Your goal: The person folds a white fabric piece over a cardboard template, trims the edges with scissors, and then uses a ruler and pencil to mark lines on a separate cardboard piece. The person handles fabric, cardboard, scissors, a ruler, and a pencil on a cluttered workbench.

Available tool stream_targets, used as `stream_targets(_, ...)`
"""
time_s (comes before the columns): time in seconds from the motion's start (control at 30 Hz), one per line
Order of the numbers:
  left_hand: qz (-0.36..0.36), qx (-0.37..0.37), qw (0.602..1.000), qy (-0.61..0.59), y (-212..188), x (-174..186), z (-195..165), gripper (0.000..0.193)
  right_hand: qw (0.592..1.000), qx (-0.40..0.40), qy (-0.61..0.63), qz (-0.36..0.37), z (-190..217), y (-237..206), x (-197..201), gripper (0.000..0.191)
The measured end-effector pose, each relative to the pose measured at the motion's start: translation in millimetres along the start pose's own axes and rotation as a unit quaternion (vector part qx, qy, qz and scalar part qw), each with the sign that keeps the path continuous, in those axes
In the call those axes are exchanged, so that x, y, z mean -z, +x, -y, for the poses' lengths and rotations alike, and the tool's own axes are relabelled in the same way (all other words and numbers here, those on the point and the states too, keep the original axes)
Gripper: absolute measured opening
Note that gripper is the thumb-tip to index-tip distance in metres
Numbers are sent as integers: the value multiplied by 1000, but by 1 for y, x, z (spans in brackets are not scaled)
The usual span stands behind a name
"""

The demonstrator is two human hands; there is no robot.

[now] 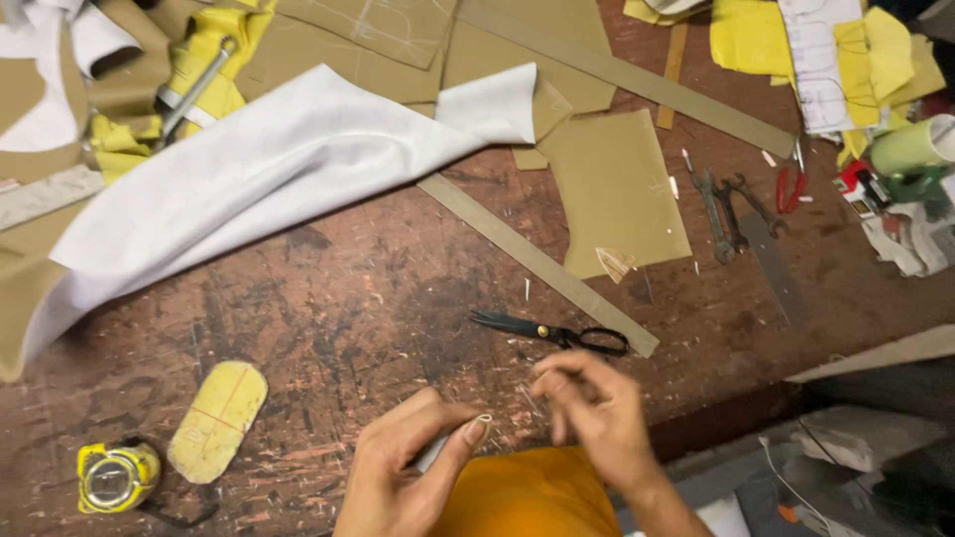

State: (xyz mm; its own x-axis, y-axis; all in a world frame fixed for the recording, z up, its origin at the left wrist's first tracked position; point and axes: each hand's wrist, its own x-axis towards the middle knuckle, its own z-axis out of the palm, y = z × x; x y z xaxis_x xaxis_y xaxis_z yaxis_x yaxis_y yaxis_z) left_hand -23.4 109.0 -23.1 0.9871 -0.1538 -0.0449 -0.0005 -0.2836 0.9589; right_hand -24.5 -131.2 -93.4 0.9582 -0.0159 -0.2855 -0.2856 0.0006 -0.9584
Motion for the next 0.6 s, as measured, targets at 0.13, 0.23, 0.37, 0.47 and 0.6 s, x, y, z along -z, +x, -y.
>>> stream_targets(0.13, -25, 10, 999, -17, 3, 14, -6, 9, 919, 107, -372, -80, -51, 45, 43, 31)
stream_targets(0.23, -38, -35, 999, -9, 3, 21, -7, 8, 831, 88, -546, -52, -89, 55, 65, 61)
stream_targets(0.37, -60, -6, 998, 2, -1, 21, -8, 9, 786, 34, -617, -28, -123, 52, 72, 62)
stream_targets(0.47, -74, 6, 997, 6, 0, 17, -7, 9, 752, 19, -658, -21, -132, 56, 76, 51)
stream_targets(0.6, -82, 0, 997, -1, 1, 16, -3, 9, 744, -9, -665, 60, -132, 61, 86, 40)
